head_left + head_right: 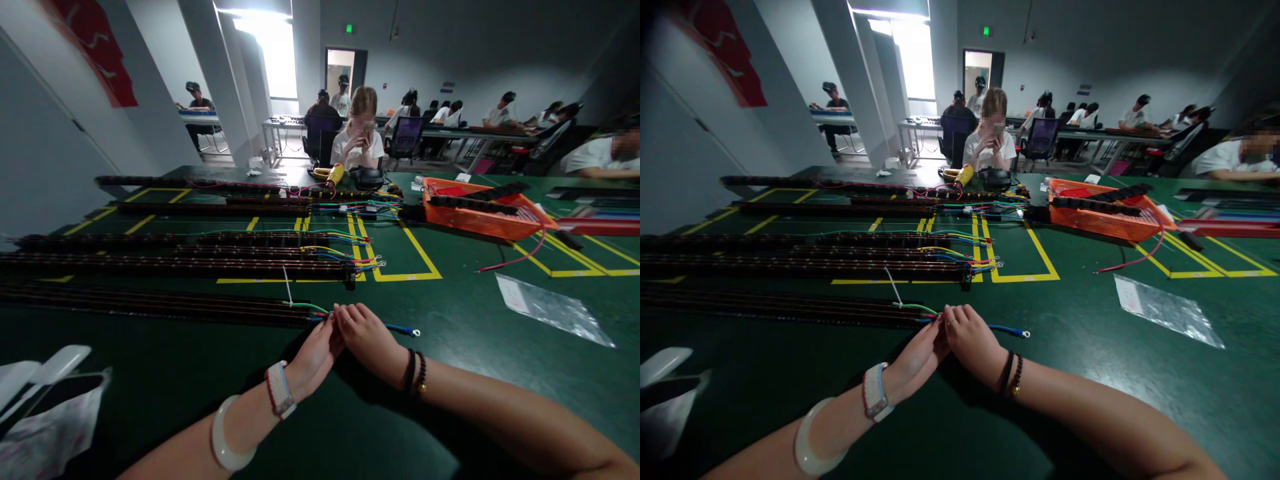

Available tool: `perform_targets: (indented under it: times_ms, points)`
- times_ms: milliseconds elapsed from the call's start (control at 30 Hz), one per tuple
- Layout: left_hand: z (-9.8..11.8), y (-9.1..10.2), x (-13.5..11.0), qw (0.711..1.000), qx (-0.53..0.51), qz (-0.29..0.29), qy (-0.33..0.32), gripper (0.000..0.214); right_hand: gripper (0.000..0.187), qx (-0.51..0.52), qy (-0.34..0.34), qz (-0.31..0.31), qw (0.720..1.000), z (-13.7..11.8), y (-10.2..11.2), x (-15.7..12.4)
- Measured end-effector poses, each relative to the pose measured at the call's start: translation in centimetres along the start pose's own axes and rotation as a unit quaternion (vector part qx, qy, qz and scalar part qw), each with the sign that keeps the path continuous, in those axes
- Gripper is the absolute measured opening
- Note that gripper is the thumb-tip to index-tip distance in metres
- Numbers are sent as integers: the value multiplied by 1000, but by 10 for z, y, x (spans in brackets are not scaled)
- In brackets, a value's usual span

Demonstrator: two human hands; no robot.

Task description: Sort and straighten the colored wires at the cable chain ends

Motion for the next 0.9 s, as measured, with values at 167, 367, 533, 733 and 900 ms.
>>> perform_targets:
  times_ms: [167, 367, 533, 733, 900]
  points:
    - [-1, 0, 2, 1000, 6, -29, 2, 13, 41, 64, -25, 25, 997, 15, 11, -15]
    - [1, 0, 1, 998, 11, -55, -1, 19, 25, 63, -103, 40, 992, 33, 30, -29]
    - [1, -4, 0, 993, 44, -106, -2, 29, 23, 20, -88, 43, 995, 23, 22, -40]
    - [3, -5, -1, 995, 39, -92, 4, 24, 16, 27, -150, -5, 988, 21, 20, -44]
    - [4, -3, 0, 995, 37, -92, -1, 24, 20, 62, -166, -59, 982, 17, 15, -49]
Point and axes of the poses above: each hand's wrist, its own x-axis towards the middle knuckle, its own y-axis out of the back of the hand, z = x × y, the point moved 3 cm from there along x, towards the middle knuckle, and after that the axes turned 5 degrees about -y, right-handed, at the moved point
